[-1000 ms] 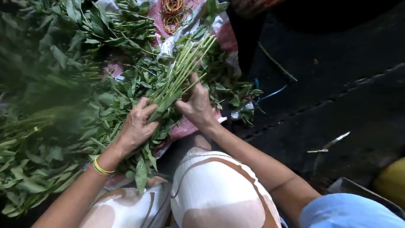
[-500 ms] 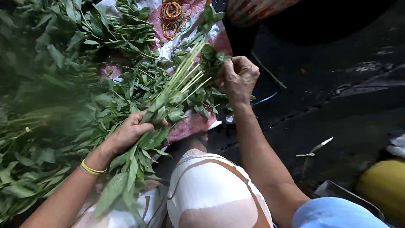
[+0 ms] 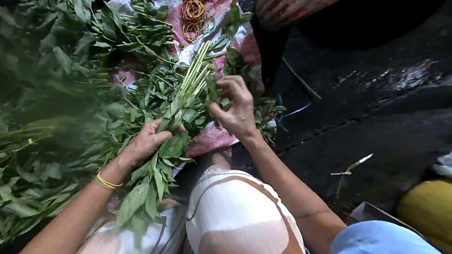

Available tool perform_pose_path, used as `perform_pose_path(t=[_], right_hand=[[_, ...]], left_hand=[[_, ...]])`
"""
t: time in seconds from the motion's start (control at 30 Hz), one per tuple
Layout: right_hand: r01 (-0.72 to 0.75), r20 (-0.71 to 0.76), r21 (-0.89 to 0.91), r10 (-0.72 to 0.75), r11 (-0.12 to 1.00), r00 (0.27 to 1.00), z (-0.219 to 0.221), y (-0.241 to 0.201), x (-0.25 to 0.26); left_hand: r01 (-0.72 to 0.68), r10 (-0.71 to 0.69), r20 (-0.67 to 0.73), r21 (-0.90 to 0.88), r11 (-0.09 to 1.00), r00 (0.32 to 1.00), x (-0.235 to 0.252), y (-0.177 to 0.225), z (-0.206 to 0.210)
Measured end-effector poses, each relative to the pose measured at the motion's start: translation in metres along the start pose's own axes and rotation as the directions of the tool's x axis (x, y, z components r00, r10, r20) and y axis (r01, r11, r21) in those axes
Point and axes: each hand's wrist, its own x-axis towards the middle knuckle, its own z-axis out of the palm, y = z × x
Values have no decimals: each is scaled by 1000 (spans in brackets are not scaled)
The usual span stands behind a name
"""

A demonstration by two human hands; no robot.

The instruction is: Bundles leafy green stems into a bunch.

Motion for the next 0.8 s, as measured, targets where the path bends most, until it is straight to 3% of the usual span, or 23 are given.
perform_pose_path(t=[0.1, 0.23, 0.37, 0.47, 0.53, 0.67, 0.73, 0.8], right_hand=[[139, 85, -31, -136, 990, 987, 17, -7, -1], [293, 31, -95, -292, 951, 956, 30, 6, 8], [106, -78, -305, -136, 946, 988, -7, 35, 21], [-154, -180, -491, 73, 858, 981, -39, 52, 25], [-252, -166, -544, 192, 800, 967, -45, 47, 24], [-174, -6, -315, 181, 933, 983, -26, 25, 10], [-182, 108, -64, 188, 981, 976, -11, 7, -3], [-282, 248, 217, 227, 934, 942, 2, -10, -14]], left_hand=[[-58, 56, 33, 84, 995, 998, 1, -1, 1], [-33, 27, 49, 117, 993, 998, -2, 3, -3], [52, -53, 50, 16, 998, 997, -9, 6, -17], [71, -69, 33, -45, 996, 997, -12, 2, -22], [80, -79, 20, -78, 994, 997, -10, -1, -23], [76, -73, 31, -115, 990, 997, -2, -3, -20], [70, -66, 41, -128, 989, 997, 1, -3, -18], [72, -66, 45, -155, 985, 997, 1, -2, -17]])
